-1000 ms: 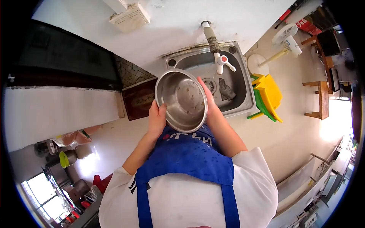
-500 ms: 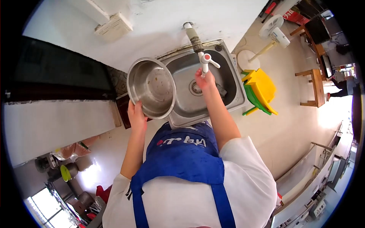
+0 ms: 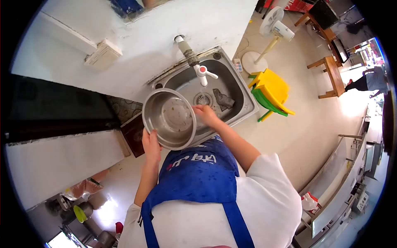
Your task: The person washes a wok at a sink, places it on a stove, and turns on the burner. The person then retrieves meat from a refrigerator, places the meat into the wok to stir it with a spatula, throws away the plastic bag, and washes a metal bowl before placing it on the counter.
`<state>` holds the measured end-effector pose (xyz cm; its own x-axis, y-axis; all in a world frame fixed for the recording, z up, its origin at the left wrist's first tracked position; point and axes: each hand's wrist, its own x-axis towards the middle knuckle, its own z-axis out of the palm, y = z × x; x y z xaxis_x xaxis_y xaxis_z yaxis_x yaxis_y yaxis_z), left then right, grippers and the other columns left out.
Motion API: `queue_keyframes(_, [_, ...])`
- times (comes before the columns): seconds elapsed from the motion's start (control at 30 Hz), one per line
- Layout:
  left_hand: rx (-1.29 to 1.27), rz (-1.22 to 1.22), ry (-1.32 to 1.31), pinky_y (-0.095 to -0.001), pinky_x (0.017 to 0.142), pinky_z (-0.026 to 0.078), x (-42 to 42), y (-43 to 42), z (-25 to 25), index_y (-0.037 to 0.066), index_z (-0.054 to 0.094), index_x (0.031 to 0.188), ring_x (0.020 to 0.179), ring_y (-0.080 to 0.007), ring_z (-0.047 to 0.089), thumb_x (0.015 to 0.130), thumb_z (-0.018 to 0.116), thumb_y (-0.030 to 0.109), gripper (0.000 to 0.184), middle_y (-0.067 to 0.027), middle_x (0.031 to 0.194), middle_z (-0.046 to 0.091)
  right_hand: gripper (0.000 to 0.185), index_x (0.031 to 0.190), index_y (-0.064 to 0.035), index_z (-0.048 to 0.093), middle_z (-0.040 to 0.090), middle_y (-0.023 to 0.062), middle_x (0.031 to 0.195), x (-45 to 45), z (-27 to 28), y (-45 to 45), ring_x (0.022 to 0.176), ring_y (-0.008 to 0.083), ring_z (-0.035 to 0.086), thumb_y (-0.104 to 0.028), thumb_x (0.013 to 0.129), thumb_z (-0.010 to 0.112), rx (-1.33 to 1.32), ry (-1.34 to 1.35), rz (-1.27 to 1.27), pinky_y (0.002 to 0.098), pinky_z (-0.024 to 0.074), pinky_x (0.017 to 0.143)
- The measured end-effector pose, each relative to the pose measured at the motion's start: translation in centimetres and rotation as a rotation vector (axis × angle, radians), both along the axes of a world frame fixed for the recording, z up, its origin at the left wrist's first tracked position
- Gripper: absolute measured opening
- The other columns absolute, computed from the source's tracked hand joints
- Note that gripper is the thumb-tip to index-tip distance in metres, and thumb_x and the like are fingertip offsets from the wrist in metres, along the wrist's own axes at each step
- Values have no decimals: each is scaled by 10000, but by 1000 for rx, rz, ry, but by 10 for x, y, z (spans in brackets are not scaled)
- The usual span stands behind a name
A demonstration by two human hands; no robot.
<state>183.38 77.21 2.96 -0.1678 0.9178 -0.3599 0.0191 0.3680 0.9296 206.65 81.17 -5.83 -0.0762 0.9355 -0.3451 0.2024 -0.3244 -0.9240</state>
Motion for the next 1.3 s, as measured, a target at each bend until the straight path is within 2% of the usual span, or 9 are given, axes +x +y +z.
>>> queue_keyframes(0.03, [-102, -81, 11, -238, 497, 441, 1, 0, -3, 53, 449, 1205, 647, -92, 538, 912, 408, 143, 309, -50, 919, 565, 329, 1068, -22, 625, 660, 128, 924, -5, 23, -1, 899, 230, 617, -250, 869, 496, -2, -5, -10, 335, 483, 819])
queue_keyframes(0.1, [-89, -127, 29, -218, 367, 334, 7, 1, -16, 67, 466, 1187, 509, -49, 446, 907, 415, 146, 296, -13, 818, 545, 361, 1100, -13, 605, 637, 108, 1013, -10, 50, -1, 911, 191, 598, -272, 900, 454, -254, 849, -434, 313, 474, 836])
queue_keyframes(0.3, [34, -319, 265, -301, 850, 407, 15, 22, -4, -12, 517, 1110, 929, -187, 560, 872, 426, 111, 282, -115, 994, 608, 425, 1102, -21, 570, 621, 107, 1050, -7, 61, 17, 928, 218, 604, -357, 953, 358, -361, 1504, -156, 357, 486, 835])
queue_keyframes(0.63, [132, -187, 99, -296, 877, 392, 10, 35, -10, -20, 459, 1193, 990, -184, 521, 906, 426, 123, 322, -104, 1114, 548, 615, 1167, -75, 550, 584, 107, 1151, -21, 85, 24, 1004, 266, 572, -590, 861, 410, -695, 1436, -33, 408, 448, 874])
queue_keyframes(0.83, [207, -124, 127, -309, 868, 406, -3, 59, -5, -29, 450, 1208, 989, -205, 528, 900, 439, 135, 349, -127, 1150, 540, 492, 1131, -47, 556, 594, 102, 1100, -21, 48, 15, 963, 251, 562, -445, 933, 347, -590, 1348, 121, 398, 455, 833])
queue_keyframes(0.87, [210, -139, 117, -309, 868, 406, -12, 60, -11, -29, 450, 1208, 989, -205, 528, 900, 439, 135, 349, -127, 1150, 540, 386, 1023, -54, 587, 615, 86, 994, 0, 88, 11, 923, 229, 565, -348, 955, 346, -579, 1126, 33, 392, 461, 806])
queue_keyframes(1.1, [3, 111, 57, -318, 857, 428, -16, 37, 16, -11, 397, 1279, 1049, -235, 517, 900, 437, 163, 418, -116, 1240, 480, 305, 786, -88, 589, 591, 55, 749, 13, -32, 102, 724, 199, 578, -317, 922, 441, -351, 1388, -805, 359, 452, 613])
queue_keyframes(1.23, [111, 59, 28, -312, 861, 423, -27, 33, 4, -6, 415, 1264, 1048, -227, 517, 903, 446, 163, 399, -119, 1222, 493, 333, 735, -45, 612, 628, 93, 755, 14, -36, 90, 670, 256, 597, -336, 858, 511, -98, 468, -695, 404, 461, 551])
queue_keyframes(1.3, [113, 26, 112, -307, 863, 413, -34, 33, -2, -14, 450, 1218, 1023, -212, 522, 900, 454, 157, 361, -125, 1173, 525, 230, 821, -46, 633, 649, 142, 830, 18, -61, 81, 762, 312, 625, -247, 817, 523, 142, -607, -85, 437, 491, 653])
